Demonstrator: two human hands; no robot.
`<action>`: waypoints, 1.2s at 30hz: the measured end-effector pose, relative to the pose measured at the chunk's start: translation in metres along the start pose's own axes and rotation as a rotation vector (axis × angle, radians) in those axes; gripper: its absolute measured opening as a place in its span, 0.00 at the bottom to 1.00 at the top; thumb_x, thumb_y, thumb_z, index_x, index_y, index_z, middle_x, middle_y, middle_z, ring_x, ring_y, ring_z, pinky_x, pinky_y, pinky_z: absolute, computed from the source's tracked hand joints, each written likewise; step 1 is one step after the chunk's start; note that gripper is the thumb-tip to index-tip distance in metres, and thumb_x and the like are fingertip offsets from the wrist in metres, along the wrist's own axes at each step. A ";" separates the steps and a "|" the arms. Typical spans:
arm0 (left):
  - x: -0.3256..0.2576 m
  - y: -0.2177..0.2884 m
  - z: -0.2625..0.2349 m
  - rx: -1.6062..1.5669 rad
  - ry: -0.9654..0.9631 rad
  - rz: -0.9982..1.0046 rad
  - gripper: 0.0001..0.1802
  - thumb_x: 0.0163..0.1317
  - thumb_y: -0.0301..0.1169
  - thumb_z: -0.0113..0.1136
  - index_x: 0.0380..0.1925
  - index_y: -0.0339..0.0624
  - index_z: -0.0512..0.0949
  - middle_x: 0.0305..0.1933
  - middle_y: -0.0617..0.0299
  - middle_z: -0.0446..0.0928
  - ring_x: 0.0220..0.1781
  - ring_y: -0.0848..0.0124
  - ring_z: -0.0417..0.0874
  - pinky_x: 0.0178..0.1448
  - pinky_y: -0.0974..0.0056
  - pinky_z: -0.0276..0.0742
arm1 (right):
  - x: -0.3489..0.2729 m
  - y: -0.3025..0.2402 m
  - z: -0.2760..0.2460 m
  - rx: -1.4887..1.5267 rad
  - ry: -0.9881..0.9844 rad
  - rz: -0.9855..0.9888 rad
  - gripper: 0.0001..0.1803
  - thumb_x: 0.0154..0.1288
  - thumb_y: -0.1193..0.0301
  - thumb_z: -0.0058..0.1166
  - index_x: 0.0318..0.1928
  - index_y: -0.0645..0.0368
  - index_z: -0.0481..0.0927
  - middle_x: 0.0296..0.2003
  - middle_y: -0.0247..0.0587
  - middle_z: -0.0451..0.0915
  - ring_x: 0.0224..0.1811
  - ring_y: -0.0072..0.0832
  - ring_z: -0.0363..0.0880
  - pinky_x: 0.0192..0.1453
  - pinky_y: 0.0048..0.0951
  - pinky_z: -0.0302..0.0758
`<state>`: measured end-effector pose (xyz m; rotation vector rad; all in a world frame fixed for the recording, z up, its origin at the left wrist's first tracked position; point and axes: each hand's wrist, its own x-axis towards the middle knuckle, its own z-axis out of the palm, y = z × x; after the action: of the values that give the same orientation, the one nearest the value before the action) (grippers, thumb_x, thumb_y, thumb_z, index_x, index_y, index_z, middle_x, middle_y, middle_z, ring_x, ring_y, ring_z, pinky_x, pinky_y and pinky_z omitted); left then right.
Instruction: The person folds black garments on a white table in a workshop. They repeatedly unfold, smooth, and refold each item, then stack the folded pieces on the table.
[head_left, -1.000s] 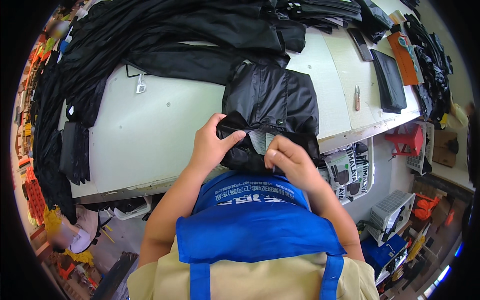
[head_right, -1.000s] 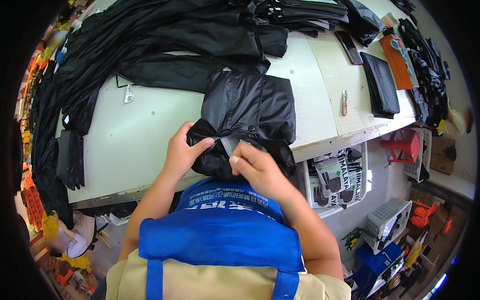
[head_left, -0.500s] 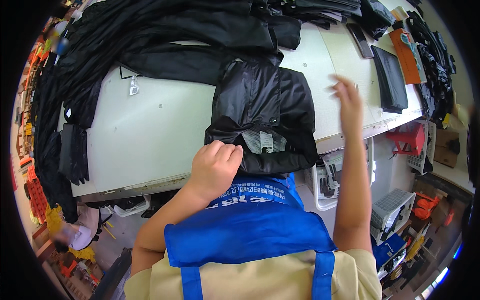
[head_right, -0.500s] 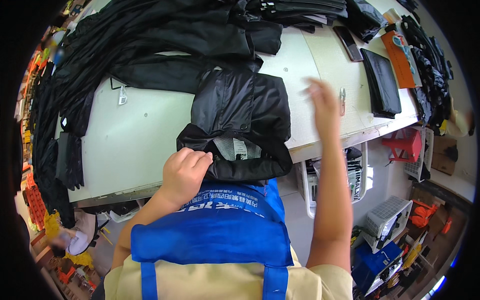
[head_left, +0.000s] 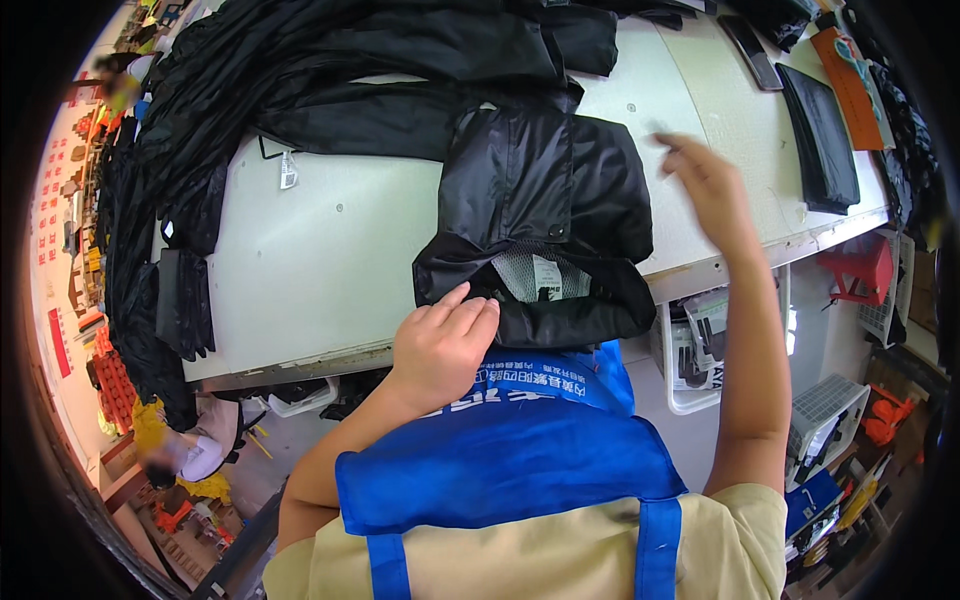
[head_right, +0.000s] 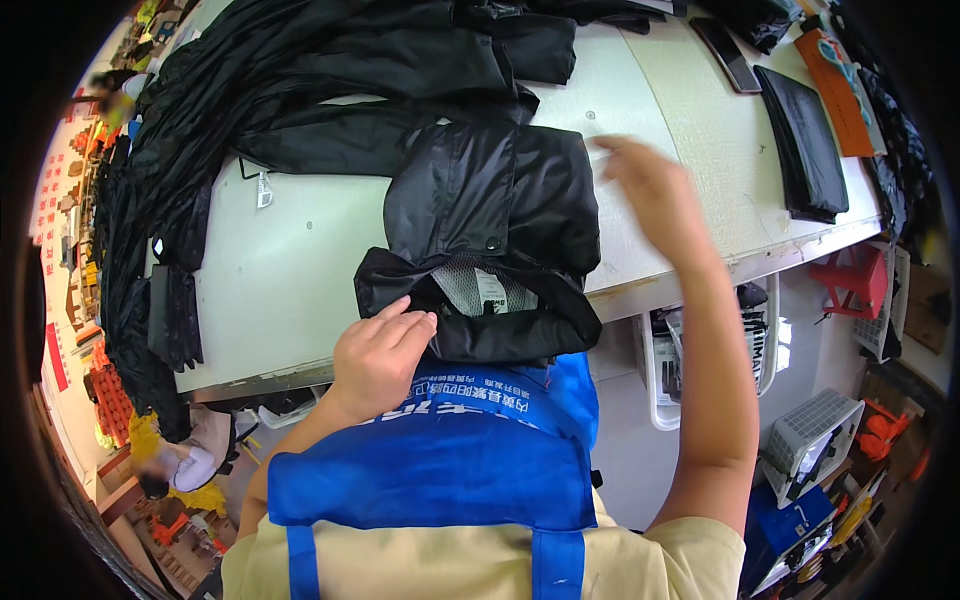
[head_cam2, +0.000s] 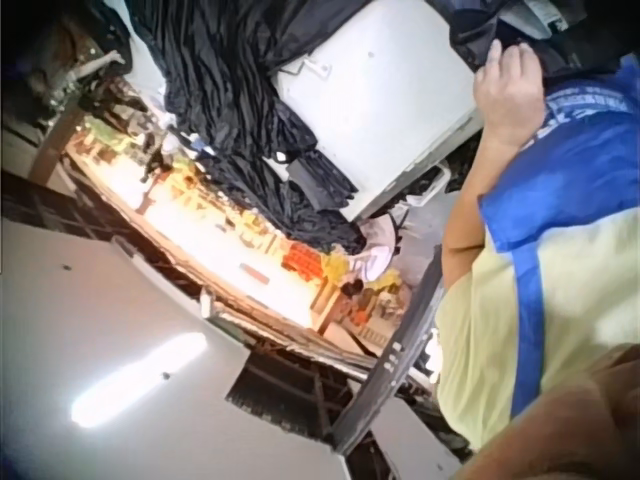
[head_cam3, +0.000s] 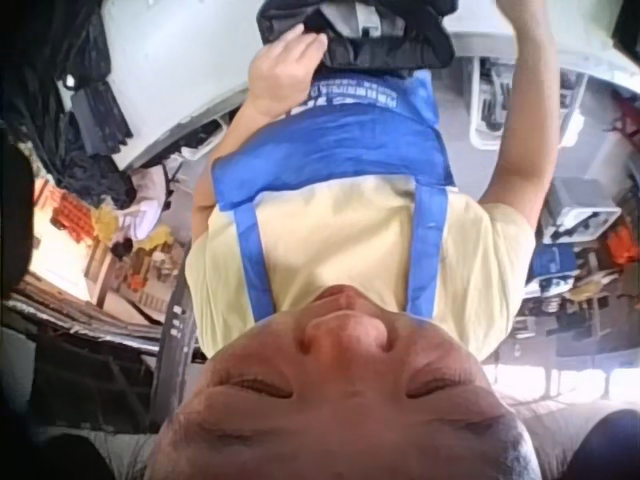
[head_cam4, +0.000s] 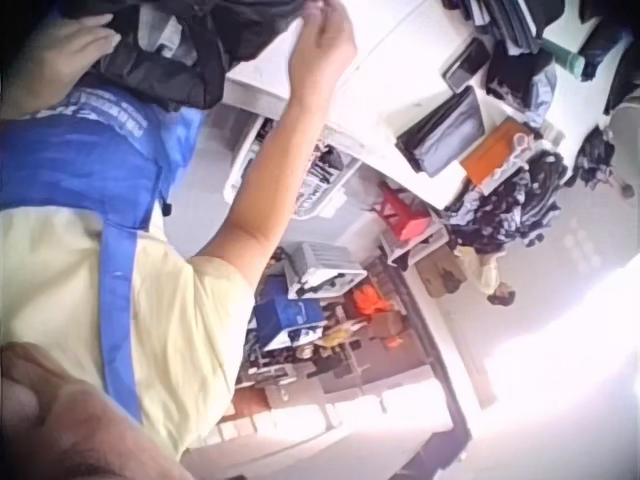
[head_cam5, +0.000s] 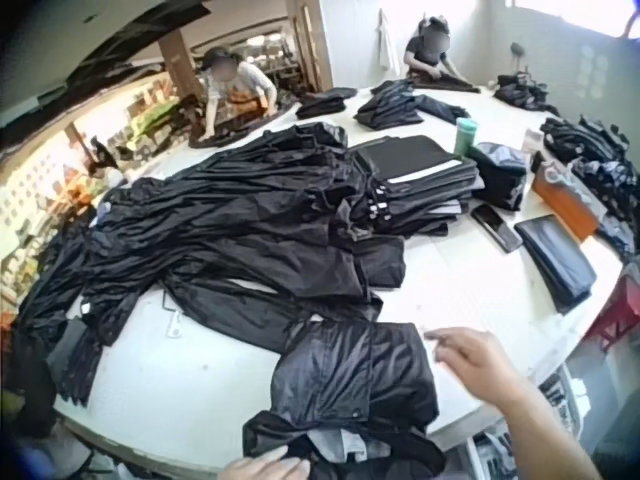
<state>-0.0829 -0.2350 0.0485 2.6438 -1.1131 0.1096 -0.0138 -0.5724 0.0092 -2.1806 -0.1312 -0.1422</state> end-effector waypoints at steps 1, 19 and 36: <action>-0.001 0.001 -0.001 0.005 -0.005 -0.020 0.10 0.49 0.27 0.62 0.35 0.42 0.82 0.36 0.63 0.82 0.43 0.62 0.84 0.38 0.64 0.77 | 0.001 -0.060 0.009 0.080 -0.218 0.100 0.16 0.61 0.73 0.57 0.50 0.58 0.79 0.34 0.41 0.80 0.32 0.27 0.78 0.37 0.31 0.75; 0.001 0.006 -0.008 -0.100 0.009 -0.109 0.07 0.49 0.25 0.64 0.31 0.42 0.80 0.34 0.61 0.81 0.43 0.57 0.84 0.46 0.59 0.79 | -0.038 -0.094 0.108 -0.574 -0.027 -0.713 0.18 0.47 0.68 0.54 0.42 0.56 0.81 0.25 0.25 0.67 0.28 0.20 0.68 0.30 0.23 0.62; -0.039 -0.022 -0.028 -0.306 0.233 -0.409 0.18 0.48 0.27 0.69 0.41 0.36 0.79 0.35 0.57 0.78 0.35 0.64 0.78 0.36 0.62 0.71 | -0.030 -0.040 0.027 -0.339 0.285 0.218 0.19 0.59 0.68 0.62 0.52 0.55 0.79 0.32 0.43 0.78 0.33 0.35 0.79 0.36 0.34 0.75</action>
<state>-0.0933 -0.1857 0.0637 2.4443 -0.4605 0.1480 -0.0474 -0.5285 0.0208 -2.4643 0.3128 -0.3709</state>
